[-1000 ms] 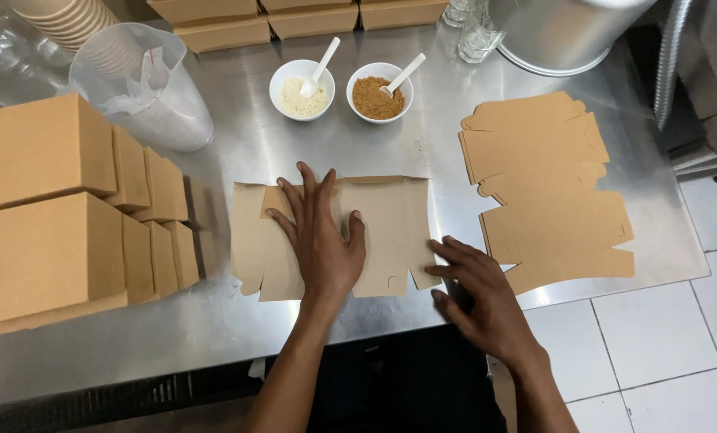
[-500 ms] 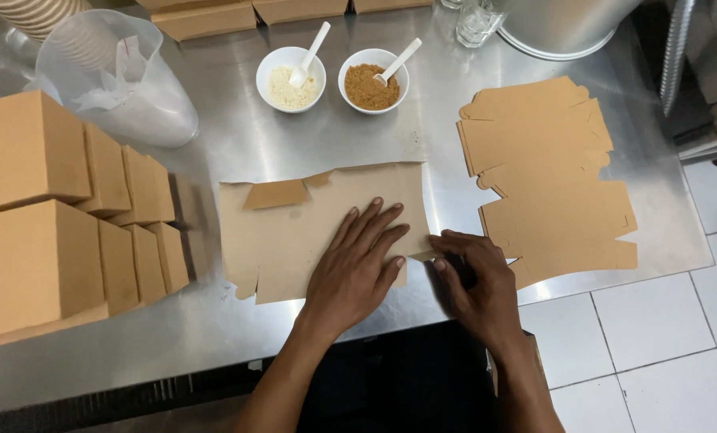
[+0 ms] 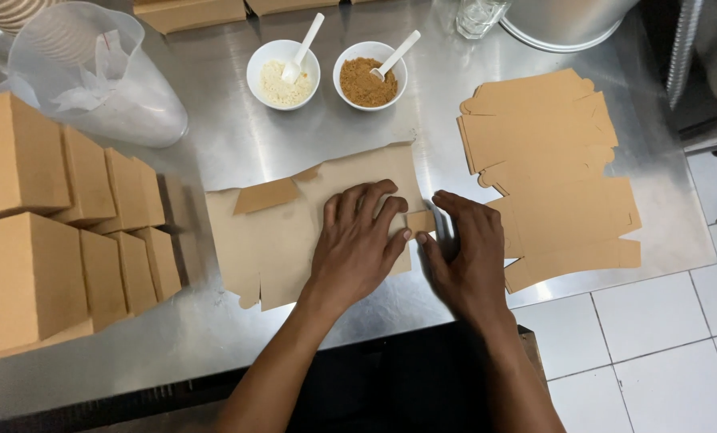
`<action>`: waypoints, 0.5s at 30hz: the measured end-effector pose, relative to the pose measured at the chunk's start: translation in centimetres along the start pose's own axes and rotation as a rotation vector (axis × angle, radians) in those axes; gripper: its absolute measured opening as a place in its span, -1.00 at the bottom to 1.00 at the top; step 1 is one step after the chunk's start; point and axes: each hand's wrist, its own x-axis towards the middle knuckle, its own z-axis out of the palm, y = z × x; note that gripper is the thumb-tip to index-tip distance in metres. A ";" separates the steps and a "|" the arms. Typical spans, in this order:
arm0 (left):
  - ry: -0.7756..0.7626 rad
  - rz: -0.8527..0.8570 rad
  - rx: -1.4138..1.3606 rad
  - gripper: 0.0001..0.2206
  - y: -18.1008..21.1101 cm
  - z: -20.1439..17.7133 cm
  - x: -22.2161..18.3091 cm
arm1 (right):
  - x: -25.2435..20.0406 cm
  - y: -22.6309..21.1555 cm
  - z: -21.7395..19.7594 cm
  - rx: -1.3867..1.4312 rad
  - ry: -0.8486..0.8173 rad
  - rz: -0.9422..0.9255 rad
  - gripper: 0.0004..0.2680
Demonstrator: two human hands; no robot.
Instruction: Assembling a cardboard food container from a flat template and preparing a small condiment bag.
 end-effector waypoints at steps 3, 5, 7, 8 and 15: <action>0.056 -0.007 0.041 -0.72 0.3 0.7 0.2 | 0.0 -0.4 0.2 -0.100 -0.009 0.033 -0.54; 0.043 -0.015 0.032 -0.70 0.3 0.7 0.3 | 0.2 -0.2 0.3 -0.104 -0.011 0.055 -0.54; 0.029 -0.027 0.021 -0.69 0.4 0.7 0.2 | 0.2 -0.3 0.3 -0.110 -0.018 0.078 -0.53; 0.024 -0.022 0.019 -0.67 0.4 0.7 0.2 | 0.3 -0.4 0.3 -0.102 -0.016 0.095 -0.52; 0.016 0.038 0.006 -0.59 0.5 -0.4 -0.1 | 0.2 -0.3 0.3 -0.027 0.018 0.125 -0.49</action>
